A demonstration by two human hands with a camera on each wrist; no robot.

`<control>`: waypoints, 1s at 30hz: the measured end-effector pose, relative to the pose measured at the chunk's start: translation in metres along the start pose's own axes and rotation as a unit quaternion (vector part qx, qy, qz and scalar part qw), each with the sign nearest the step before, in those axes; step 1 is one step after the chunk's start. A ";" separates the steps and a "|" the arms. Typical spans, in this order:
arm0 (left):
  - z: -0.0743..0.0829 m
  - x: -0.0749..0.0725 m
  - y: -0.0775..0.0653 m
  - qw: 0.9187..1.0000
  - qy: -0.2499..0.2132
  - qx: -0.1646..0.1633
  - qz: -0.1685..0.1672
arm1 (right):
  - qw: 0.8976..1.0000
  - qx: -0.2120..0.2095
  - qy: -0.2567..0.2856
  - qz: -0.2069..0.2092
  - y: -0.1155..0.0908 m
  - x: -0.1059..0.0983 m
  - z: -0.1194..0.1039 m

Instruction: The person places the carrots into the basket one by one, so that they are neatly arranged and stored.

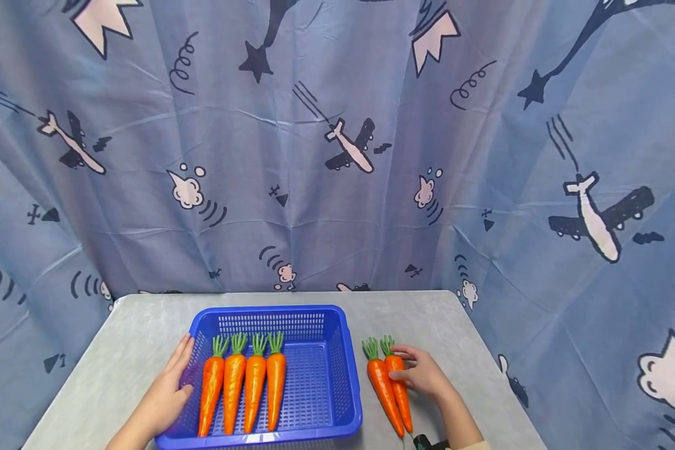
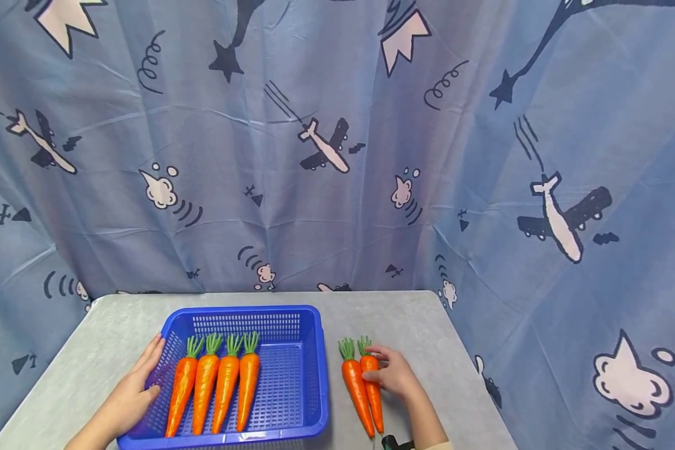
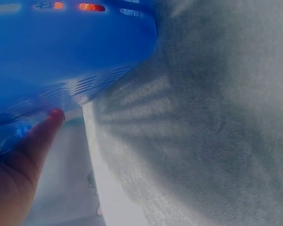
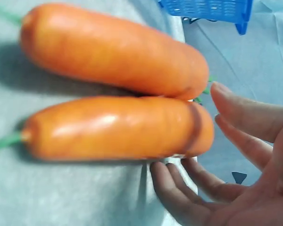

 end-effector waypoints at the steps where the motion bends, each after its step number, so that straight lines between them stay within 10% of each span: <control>1: 0.000 0.000 0.000 1.000 0.001 0.000 0.000 | 1.000 0.007 -0.004 -0.006 0.000 0.001 0.003; 30: -0.002 0.001 0.000 1.000 -0.001 -0.002 0.004 | 0.999 -0.024 0.029 0.009 0.003 -0.019 -0.025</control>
Point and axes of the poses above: each hand's wrist, its own y-axis towards the middle knuckle, its own x-axis out of the palm, z = x × y, the point moved 8 cm from there along y, towards the middle knuckle, and after that the axes turned 8 degrees about z, right-handed, at the moved point
